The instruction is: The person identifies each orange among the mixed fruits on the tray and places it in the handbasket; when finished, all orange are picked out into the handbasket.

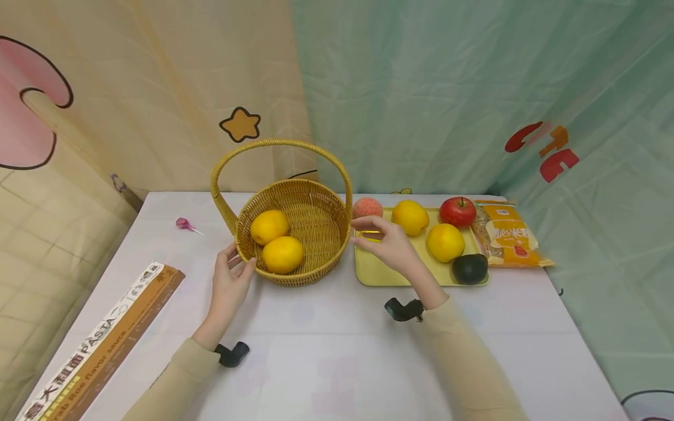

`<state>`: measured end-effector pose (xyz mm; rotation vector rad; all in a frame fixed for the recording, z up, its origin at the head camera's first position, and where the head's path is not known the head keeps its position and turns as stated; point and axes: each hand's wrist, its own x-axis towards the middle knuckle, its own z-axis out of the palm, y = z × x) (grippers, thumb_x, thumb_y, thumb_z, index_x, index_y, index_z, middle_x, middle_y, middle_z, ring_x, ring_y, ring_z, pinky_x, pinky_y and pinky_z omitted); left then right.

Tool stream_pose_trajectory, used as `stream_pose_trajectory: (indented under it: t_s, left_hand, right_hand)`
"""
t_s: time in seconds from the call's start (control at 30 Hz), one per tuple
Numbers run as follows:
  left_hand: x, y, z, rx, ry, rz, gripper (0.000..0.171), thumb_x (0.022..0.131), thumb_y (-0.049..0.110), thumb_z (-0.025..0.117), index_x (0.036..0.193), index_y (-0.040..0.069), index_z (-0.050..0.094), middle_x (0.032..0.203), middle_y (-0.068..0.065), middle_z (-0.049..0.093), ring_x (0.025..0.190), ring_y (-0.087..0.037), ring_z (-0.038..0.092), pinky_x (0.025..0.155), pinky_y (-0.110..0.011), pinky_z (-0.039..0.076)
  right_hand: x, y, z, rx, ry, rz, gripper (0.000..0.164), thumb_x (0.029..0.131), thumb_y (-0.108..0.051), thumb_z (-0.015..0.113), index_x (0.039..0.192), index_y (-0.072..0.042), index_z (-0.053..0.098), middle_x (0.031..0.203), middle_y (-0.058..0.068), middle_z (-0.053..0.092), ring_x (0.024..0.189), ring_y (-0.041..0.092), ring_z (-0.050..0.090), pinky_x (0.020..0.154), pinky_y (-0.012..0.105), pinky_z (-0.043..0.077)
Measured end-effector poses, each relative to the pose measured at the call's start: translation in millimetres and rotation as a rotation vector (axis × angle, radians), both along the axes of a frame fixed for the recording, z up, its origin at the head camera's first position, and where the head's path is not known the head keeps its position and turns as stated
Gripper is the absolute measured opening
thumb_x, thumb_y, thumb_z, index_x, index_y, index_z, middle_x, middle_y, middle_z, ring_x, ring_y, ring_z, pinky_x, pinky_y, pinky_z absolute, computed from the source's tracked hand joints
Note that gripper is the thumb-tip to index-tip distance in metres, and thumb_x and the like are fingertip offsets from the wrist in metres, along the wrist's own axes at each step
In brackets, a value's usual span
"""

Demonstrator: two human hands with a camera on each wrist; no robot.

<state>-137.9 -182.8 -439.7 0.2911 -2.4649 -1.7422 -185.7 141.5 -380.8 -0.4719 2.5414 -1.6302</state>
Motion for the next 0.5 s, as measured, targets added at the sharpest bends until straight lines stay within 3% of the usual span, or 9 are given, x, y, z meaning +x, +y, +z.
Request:
stream_pose_trajectory:
  t_s: [0.1, 0.2, 0.4, 0.5]
  left_hand:
    - [0.5, 0, 0.0, -0.004, -0.003, 0.001, 0.063, 0.099, 0.010, 0.056, 0.151, -0.002, 0.022, 0.149, -0.022, 0.034, 0.133, -0.033, 0.042, 0.095, -0.008, 0.048]
    - [0.5, -1, 0.0, -0.008, -0.004, -0.001, 0.063, 0.099, 0.012, 0.056, 0.151, -0.002, 0.022, 0.149, -0.022, 0.034, 0.133, -0.032, 0.042, 0.085, 0.003, 0.043]
    - [-0.2, 0, -0.5, -0.005, -0.005, -0.004, 0.063, 0.099, 0.013, 0.057, 0.151, -0.001, 0.023, 0.150, -0.022, 0.034, 0.133, -0.032, 0.042, 0.085, 0.003, 0.043]
    - [-0.3, 0, -0.4, -0.006, -0.005, -0.006, 0.063, 0.099, 0.013, 0.056, 0.151, -0.002, 0.023, 0.150, -0.022, 0.034, 0.133, -0.033, 0.042, 0.099, -0.014, 0.049]
  right_hand:
    - [2.8, 26, -3.0, 0.016, -0.011, -0.051, 0.039, 0.090, -0.022, 0.073, 0.124, -0.006, 0.064, 0.127, 0.015, 0.064, 0.120, 0.033, 0.060, 0.104, 0.043, 0.052]
    - [5.3, 52, -6.5, 0.060, -0.022, -0.123, 0.041, 0.092, -0.027, 0.071, 0.126, -0.007, 0.063, 0.129, 0.015, 0.064, 0.120, 0.031, 0.061, 0.103, 0.040, 0.053]
    - [9.9, 99, -9.0, 0.152, -0.024, -0.252, 0.045, 0.094, -0.035, 0.067, 0.129, -0.008, 0.061, 0.130, 0.013, 0.063, 0.121, 0.028, 0.059, 0.101, 0.029, 0.052]
    - [12.5, 117, -7.9, 0.186, -0.024, -0.311, 0.048, 0.094, -0.039, 0.065, 0.130, -0.008, 0.060, 0.131, 0.013, 0.062, 0.122, 0.027, 0.058, 0.103, 0.031, 0.050]
